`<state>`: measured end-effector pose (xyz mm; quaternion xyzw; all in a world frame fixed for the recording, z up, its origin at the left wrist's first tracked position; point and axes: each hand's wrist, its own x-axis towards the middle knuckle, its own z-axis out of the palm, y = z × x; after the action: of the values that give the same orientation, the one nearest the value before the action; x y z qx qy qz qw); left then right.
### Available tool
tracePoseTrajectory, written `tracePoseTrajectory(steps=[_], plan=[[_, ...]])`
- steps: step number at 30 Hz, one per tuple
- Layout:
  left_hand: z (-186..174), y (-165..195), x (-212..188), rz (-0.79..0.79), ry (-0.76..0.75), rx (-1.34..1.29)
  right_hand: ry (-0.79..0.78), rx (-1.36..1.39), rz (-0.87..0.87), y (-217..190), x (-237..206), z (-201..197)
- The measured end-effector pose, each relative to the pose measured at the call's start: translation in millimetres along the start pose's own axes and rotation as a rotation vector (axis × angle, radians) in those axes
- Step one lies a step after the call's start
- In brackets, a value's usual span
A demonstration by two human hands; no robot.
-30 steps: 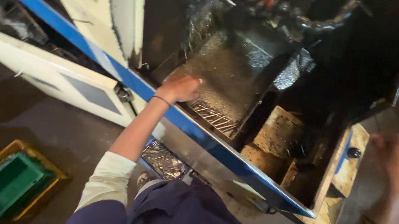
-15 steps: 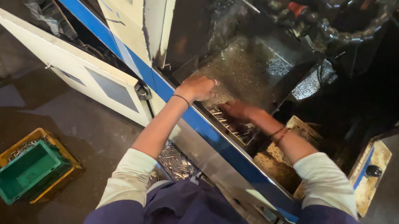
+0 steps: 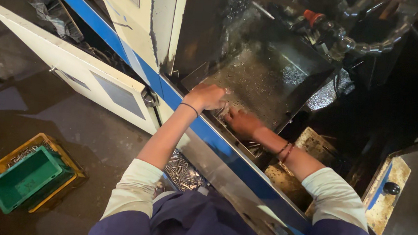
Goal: The person collects small cylindrical metal parts from the output tray of a CNC machine. They gather the parts by hand, occasionally using a blue plastic scraper to push them together, and then transfer the collected parts into a green bin on the floor.
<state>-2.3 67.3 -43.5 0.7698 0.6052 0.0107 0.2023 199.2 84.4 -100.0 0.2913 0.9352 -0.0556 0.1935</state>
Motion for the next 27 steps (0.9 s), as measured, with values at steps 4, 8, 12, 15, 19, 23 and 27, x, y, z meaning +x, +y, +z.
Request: tracePoseTrajectory(steps=[4, 8, 12, 15, 19, 23, 27], plan=[[-3.2, 2.4, -6.0, 0.013, 0.044, -0.015, 0.006, -0.068, -0.028, -1.8, 8.6, 1.4], [-2.6, 2.2, -5.2, 0.003, 0.041, -0.033, 0.115, -0.141, -0.065, 1.3, 11.5, 11.4], [-0.7, 0.0, -3.0, 0.007, 0.057, -0.045, 0.174, -0.268, -0.062, 7.9, 12.2, 24.6], [-0.7, -0.1, -0.9, 0.008, 0.026, 0.043, 0.191, -0.303, -0.030, 12.8, 16.9, 32.9], [-1.2, 1.0, 0.3, -0.018, 0.013, 0.002, 0.164, -0.336, -0.025, 13.3, 21.9, 39.6], [-1.3, 0.6, -3.0, 0.009, 0.063, -0.035, 0.190, -0.409, -0.062, 9.6, 17.9, 33.4], [-2.4, 2.2, -4.5, -0.009, 0.066, -0.034, 0.130, -0.099, 0.046, 12.1, 10.2, 17.6]])
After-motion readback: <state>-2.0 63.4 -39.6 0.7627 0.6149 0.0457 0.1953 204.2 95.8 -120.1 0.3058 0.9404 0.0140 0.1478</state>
